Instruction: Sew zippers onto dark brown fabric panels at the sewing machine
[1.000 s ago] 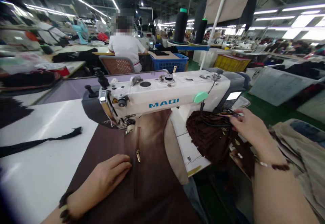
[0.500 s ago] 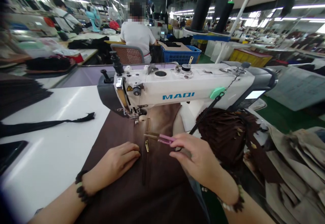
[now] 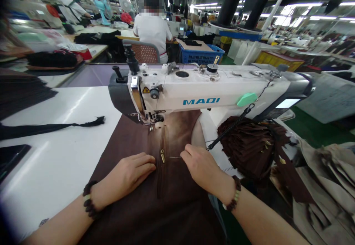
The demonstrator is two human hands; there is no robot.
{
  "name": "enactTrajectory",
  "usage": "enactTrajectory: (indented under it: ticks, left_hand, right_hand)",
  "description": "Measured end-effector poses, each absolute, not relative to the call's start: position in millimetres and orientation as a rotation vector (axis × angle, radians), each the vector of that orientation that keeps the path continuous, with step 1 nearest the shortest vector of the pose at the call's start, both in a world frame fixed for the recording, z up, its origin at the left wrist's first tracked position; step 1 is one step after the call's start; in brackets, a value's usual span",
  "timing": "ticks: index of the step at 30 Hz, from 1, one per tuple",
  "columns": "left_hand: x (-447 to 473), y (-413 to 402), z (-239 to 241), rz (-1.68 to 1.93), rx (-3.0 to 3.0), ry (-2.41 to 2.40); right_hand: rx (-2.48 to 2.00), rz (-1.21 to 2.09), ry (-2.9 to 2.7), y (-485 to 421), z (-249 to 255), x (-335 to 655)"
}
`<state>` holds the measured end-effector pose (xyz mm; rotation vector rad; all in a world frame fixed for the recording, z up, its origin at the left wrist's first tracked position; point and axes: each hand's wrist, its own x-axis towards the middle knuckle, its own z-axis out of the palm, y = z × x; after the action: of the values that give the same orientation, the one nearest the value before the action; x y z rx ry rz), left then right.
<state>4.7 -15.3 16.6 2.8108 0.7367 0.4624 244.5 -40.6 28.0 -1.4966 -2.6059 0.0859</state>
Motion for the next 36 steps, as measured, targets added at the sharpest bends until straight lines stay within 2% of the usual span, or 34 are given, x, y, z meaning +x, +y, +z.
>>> enactTrajectory:
  ticks: [5, 12, 20, 23, 29, 36]
  left_hand:
    - [4, -15, 14, 0.444, 2.789, 0.755]
    - [5, -14, 15, 0.457, 2.781, 0.741]
    - [4, -14, 14, 0.453, 2.782, 0.756]
    - [4, -14, 15, 0.464, 2.791, 0.748]
    - [5, -13, 15, 0.463, 2.784, 0.761]
    - [4, -13, 12, 0.490, 2.796, 0.766]
  right_hand:
    - [-1.131, -0.083, -2.650, -52, 32, 237]
    - [-1.397, -0.043, -2.655, -60, 22, 211]
    - [-0.966, -0.382, -2.647, -52, 40, 229]
    - [-1.064, -0.460, -2.527, -51, 51, 240]
    - [-1.215, -0.381, -2.639, -52, 45, 240]
    - [-1.131, -0.302, -2.757, -47, 43, 235]
